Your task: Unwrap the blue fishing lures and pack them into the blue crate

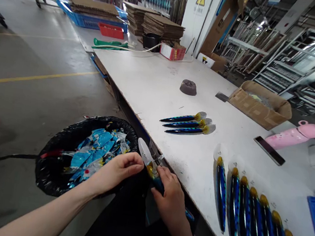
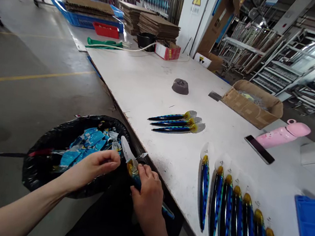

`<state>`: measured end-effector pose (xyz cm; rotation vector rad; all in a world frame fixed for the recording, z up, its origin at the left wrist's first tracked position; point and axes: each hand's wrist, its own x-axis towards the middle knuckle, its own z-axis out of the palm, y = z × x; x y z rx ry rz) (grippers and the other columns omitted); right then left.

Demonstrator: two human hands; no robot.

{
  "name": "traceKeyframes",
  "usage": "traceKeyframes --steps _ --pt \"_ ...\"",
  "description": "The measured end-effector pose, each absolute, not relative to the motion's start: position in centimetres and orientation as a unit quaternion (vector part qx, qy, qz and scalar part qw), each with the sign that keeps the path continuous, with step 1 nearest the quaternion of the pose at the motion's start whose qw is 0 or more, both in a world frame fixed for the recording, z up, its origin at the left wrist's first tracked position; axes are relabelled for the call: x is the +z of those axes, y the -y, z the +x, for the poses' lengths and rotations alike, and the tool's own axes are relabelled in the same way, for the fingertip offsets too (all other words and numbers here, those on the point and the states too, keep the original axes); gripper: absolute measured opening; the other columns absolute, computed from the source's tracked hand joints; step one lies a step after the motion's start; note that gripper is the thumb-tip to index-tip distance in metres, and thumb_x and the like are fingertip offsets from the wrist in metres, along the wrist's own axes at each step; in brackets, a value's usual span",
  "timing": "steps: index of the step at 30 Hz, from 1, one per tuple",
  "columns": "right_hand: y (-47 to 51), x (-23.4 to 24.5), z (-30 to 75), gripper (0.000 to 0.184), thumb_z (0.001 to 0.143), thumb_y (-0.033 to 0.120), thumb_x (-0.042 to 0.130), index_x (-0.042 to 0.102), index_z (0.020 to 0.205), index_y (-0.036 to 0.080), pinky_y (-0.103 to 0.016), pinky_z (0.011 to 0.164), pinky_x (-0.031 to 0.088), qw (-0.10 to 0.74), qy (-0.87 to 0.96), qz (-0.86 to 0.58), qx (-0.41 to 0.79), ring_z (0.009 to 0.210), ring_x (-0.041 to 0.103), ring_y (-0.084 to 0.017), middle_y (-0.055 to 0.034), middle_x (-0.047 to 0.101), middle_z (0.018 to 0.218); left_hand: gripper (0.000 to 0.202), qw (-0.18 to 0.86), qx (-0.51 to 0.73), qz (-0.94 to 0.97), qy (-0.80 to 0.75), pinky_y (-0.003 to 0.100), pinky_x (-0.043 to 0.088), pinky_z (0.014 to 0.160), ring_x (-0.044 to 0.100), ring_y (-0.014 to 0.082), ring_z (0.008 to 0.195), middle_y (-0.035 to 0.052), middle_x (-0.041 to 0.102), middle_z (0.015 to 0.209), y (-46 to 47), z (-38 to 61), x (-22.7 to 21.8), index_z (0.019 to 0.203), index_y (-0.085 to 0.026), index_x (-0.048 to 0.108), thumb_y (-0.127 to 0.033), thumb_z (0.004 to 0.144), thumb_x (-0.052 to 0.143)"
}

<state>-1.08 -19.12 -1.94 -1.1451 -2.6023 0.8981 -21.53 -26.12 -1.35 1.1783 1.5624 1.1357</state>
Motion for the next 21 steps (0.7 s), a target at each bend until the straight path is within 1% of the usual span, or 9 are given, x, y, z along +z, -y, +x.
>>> traceKeyframes --steps 2,4,5,7,9,12,16,19,21 --pt "18.7 -1.7 -0.6 0.066 0.074 0.008 0.06 0.052 0.138 0.019 -0.049 0.111 0.037 0.08 0.86 -0.362 0.351 0.129 0.048 -0.029 -0.0082 0.056 0.14 0.016 0.248 0.445 0.582 -0.634 0.03 0.048 0.078 0.06 0.0184 0.089 0.0049 0.066 0.094 26.1 -22.5 -1.2 0.098 -0.021 0.065 -0.03 0.091 0.055" --pt "18.5 -1.5 -0.2 0.067 0.072 0.008 0.06 0.052 0.138 0.021 -0.048 0.112 0.036 0.086 0.856 -0.333 0.386 0.13 0.048 -0.027 -0.0067 0.056 0.14 0.025 0.109 0.408 0.677 -0.603 0.039 0.041 0.099 0.057 0.0225 0.113 0.006 0.067 0.113 25.6 -23.3 -1.3 0.112 -0.028 0.066 -0.022 0.091 0.056" --pt "18.4 -1.3 -0.1 0.068 0.072 0.008 0.061 0.052 0.137 0.022 -0.048 0.111 0.036 0.088 0.857 -0.321 0.394 0.129 0.049 -0.027 -0.0059 0.057 0.139 0.029 0.08 0.38 0.716 -0.581 0.042 0.036 0.106 0.055 0.0227 0.118 0.0049 0.067 0.116 25.3 -23.6 -1.4 0.115 -0.031 0.066 -0.02 0.091 0.056" --pt "18.4 -1.0 0.0 0.066 0.072 0.009 0.061 0.053 0.136 0.024 -0.047 0.109 0.039 0.083 0.865 -0.304 0.391 0.126 0.051 -0.027 -0.005 0.057 0.139 0.028 0.078 0.33 0.769 -0.541 0.042 0.031 0.11 0.06 0.0194 0.112 0.0016 0.07 0.11 24.5 -23.9 -1.6 0.114 -0.034 0.067 -0.02 0.092 0.056" --pt "18.5 -0.6 -0.1 0.065 0.073 0.009 0.061 0.054 0.135 0.024 -0.046 0.105 0.042 0.063 0.883 -0.295 0.361 0.122 0.053 -0.027 -0.0053 0.057 0.138 0.023 0.11 0.298 0.802 -0.506 0.035 0.036 0.105 0.065 0.0153 0.095 0.0002 0.073 0.099 24.0 -24.0 -1.6 0.106 -0.032 0.07 -0.021 0.093 0.054" --pt "18.8 -0.2 -0.1 0.063 0.075 0.009 0.059 0.053 0.136 0.022 -0.044 0.099 0.046 0.025 0.913 -0.283 0.293 0.118 0.054 -0.028 -0.0073 0.057 0.138 0.022 0.169 0.285 0.809 -0.485 0.025 0.045 0.082 0.064 0.0139 0.08 0.0016 0.072 0.089 23.9 -23.7 -1.3 0.095 -0.027 0.072 -0.02 0.093 0.051" --pt "19.5 0.0 -0.2 0.059 0.08 0.009 0.056 0.052 0.138 0.02 -0.044 0.093 0.048 -0.001 0.941 -0.261 0.217 0.114 0.055 -0.029 -0.0095 0.057 0.137 0.02 0.28 0.306 0.752 -0.512 0.022 0.044 0.069 0.063 0.0138 0.076 0.0033 0.069 0.082 24.5 -23.1 -0.6 0.087 -0.023 0.073 -0.022 0.091 0.054" --pt "20.3 -0.1 -0.4 0.054 0.083 0.006 0.051 0.053 0.135 0.02 -0.044 0.09 0.047 -0.012 0.956 -0.234 0.177 0.111 0.054 -0.03 -0.0103 0.057 0.136 0.017 0.368 0.283 0.67 -0.579 0.02 0.042 0.059 0.059 0.0124 0.064 0.0008 0.067 0.07 24.2 -22.8 -0.2 0.073 -0.02 0.071 -0.023 0.083 0.058" --pt "20.7 0.0 -0.5 0.053 0.085 0.004 0.047 0.053 0.135 0.019 -0.046 0.089 0.046 -0.014 0.964 -0.218 0.154 0.111 0.054 -0.031 -0.0118 0.057 0.136 0.018 0.465 0.264 0.578 -0.617 0.019 0.039 0.053 0.056 0.0114 0.057 -0.0014 0.064 0.06 23.5 -22.9 -0.3 0.066 -0.018 0.065 -0.028 0.08 0.059"
